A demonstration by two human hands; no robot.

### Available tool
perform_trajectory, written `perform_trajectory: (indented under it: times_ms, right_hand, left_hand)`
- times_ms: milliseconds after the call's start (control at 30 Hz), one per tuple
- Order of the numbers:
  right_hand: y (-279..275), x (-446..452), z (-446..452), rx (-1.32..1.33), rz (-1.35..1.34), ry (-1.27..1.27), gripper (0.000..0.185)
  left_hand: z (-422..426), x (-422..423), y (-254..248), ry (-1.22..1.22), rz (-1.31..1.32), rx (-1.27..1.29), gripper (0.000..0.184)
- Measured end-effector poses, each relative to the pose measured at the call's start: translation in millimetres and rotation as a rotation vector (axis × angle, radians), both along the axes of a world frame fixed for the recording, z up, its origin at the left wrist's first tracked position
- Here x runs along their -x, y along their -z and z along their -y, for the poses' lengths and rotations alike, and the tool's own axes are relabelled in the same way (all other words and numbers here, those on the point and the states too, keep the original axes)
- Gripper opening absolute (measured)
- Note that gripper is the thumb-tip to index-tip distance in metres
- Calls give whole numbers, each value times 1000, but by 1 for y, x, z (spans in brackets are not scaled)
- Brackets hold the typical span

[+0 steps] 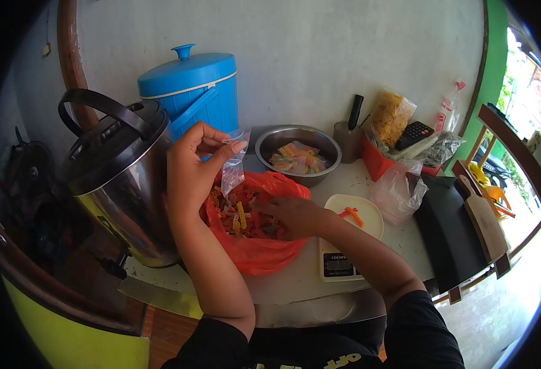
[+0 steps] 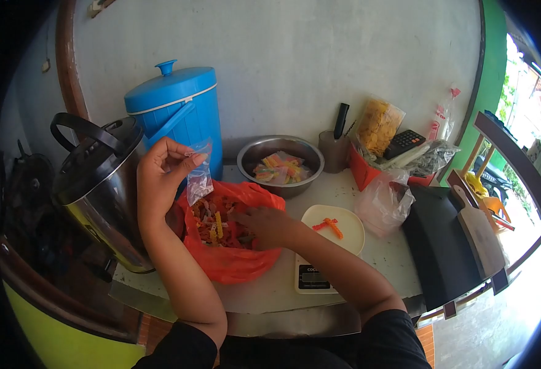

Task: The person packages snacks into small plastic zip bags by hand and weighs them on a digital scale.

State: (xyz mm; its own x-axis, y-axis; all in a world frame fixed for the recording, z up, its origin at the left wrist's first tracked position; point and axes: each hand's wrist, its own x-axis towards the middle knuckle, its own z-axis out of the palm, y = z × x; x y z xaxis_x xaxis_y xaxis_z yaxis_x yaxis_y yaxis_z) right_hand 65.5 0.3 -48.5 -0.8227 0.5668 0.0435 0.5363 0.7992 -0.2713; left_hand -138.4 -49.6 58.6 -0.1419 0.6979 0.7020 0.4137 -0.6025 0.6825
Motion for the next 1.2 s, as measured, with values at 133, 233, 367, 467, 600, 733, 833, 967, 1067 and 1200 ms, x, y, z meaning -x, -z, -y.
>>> perform_trajectory:
  times_ms: [133, 233, 367, 467, 600, 733, 833, 967, 1067, 1200]
  right_hand:
    - [-2, -2, 3, 41, -11, -70, 59]
    - [26, 10, -8, -146, -168, -96, 56]
    - [26, 34, 0, -471, -270, -158, 58]
    - [37, 42, -12, -507, -203, -231, 58]
    - [33, 38, -21, -538, -77, -135, 47]
    - [35, 23, -25, -567, -144, -126, 33]
    - [25, 16, -19, -518, -247, -42, 30]
    - [20, 18, -9, -530, -275, 108, 33]
    - [29, 23, -9, -383, 4, 115, 32]
    - [25, 16, -9, -333, 96, 102, 25]
  left_hand:
    - [1, -3, -1, -14, -22, -18, 27]
    - [-1, -4, -1, -12, -28, -19, 27]
    - [-3, -7, 0, -21, -33, -17, 26]
    - [-4, -5, 1, -25, -36, -5, 26]
    - [-1, -2, -1, -34, -31, -4, 28]
    - [-3, -3, 1, -17, -35, -17, 28]
    - [-2, -6, 0, -23, -43, -17, 28]
    - [-1, -10, -2, -30, -47, -12, 28]
    - [-2, -12, -1, -41, -50, 22, 25]
    - [-6, -10, 2, -49, -80, -6, 25]
